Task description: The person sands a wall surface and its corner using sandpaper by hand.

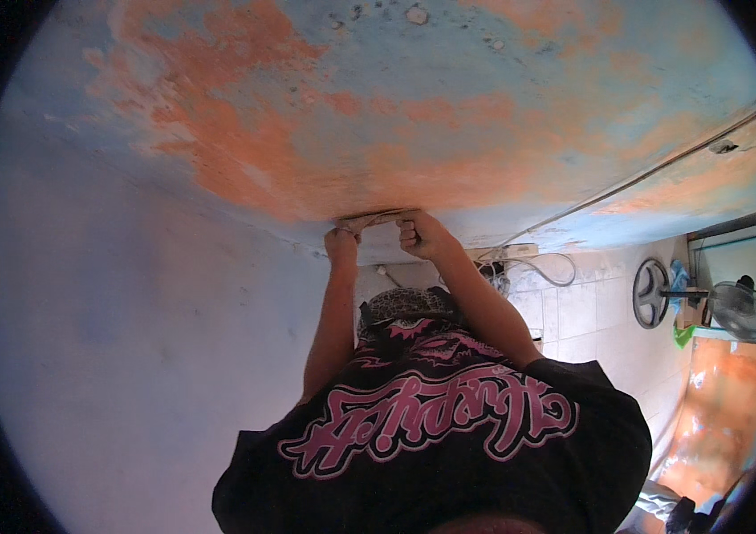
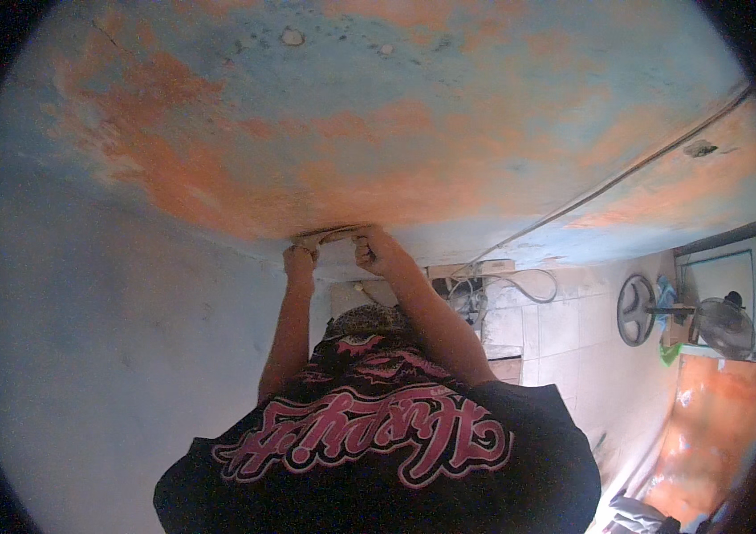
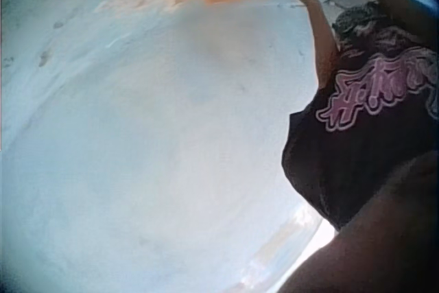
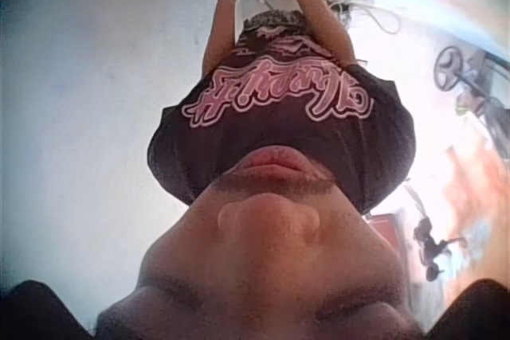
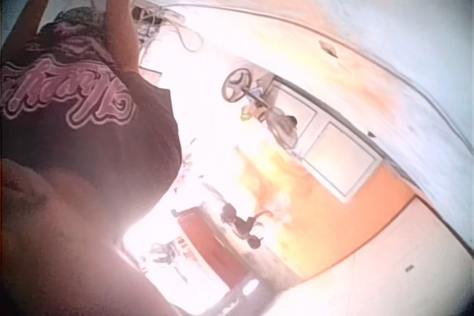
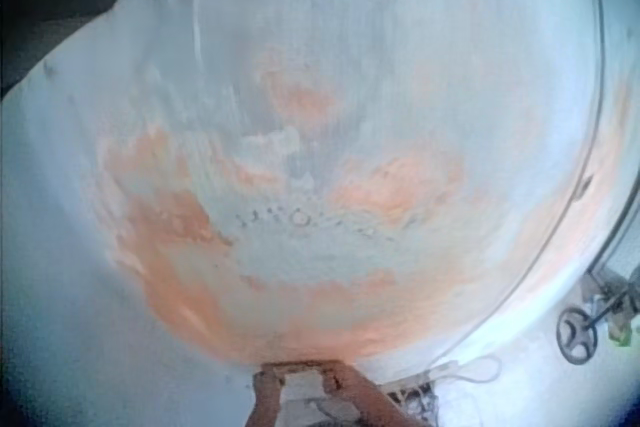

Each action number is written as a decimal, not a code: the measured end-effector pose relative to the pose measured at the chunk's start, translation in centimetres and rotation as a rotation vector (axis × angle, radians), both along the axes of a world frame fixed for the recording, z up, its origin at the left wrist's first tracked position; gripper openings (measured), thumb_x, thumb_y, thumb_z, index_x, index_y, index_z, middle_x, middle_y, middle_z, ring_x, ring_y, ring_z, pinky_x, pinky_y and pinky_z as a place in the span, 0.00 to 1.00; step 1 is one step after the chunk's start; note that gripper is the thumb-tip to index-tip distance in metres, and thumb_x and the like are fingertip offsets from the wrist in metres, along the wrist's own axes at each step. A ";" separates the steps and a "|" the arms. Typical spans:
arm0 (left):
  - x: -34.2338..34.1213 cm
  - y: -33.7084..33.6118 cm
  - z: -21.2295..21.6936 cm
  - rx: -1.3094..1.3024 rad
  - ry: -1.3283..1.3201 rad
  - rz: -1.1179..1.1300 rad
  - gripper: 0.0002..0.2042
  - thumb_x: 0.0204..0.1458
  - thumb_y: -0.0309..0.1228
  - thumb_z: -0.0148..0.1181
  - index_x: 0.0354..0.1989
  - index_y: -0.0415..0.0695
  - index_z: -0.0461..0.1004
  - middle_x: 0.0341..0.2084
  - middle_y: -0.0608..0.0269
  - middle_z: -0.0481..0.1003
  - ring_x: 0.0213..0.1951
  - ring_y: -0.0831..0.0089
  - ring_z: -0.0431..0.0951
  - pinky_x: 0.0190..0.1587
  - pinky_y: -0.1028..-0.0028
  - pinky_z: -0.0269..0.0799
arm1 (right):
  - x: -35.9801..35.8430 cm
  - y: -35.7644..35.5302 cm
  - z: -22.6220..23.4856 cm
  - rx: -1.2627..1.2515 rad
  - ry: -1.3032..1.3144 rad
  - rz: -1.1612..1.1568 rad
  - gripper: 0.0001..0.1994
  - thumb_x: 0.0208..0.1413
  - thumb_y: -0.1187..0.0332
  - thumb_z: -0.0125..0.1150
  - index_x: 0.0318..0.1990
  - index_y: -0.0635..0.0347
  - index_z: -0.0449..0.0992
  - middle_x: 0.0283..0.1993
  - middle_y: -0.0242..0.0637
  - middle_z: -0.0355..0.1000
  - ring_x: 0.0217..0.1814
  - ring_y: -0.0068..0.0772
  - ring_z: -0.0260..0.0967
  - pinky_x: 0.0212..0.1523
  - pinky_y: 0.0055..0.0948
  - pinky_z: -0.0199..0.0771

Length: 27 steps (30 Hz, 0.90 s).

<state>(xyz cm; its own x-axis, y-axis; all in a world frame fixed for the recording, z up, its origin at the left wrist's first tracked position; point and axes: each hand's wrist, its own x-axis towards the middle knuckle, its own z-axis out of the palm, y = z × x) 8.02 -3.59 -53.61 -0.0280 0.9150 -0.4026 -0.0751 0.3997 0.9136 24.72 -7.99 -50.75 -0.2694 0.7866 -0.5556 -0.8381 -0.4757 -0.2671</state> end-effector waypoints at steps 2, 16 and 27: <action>0.0 -0.2 -0.7 0.048 0.084 -0.056 0.07 0.42 0.31 0.49 0.18 0.42 0.69 0.12 0.67 0.64 0.15 0.78 0.62 0.17 0.77 0.55 | 0.3 -0.8 0.3 -0.008 0.013 -0.013 0.10 0.50 0.70 0.42 0.18 0.53 0.58 0.09 0.19 0.45 0.07 0.12 0.40 0.07 0.12 0.42; 0.1 0.0 -1.4 -0.084 -0.076 0.071 0.11 0.43 0.32 0.50 0.14 0.41 0.67 0.10 0.64 0.65 0.10 0.77 0.61 0.13 0.78 0.54 | 0.8 -1.2 -0.8 -0.015 -0.050 -0.045 0.10 0.49 0.71 0.46 0.18 0.53 0.57 0.10 0.20 0.47 0.09 0.13 0.43 0.10 0.13 0.43; -0.6 0.4 -1.4 0.033 0.131 -0.112 0.10 0.45 0.31 0.44 0.17 0.41 0.66 0.09 0.66 0.63 0.11 0.76 0.61 0.13 0.76 0.52 | -1.1 -0.7 -2.6 0.371 -0.654 -0.127 0.06 0.48 0.70 0.46 0.21 0.55 0.62 0.10 0.21 0.52 0.08 0.14 0.47 0.10 0.15 0.50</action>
<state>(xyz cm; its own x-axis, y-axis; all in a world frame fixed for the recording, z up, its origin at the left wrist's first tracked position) 7.45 -3.20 -55.01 0.0249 0.9280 -0.3718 0.0891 0.3684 0.9254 23.65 -8.70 -53.38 0.1288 0.9558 -0.2643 -0.4966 -0.1686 -0.8515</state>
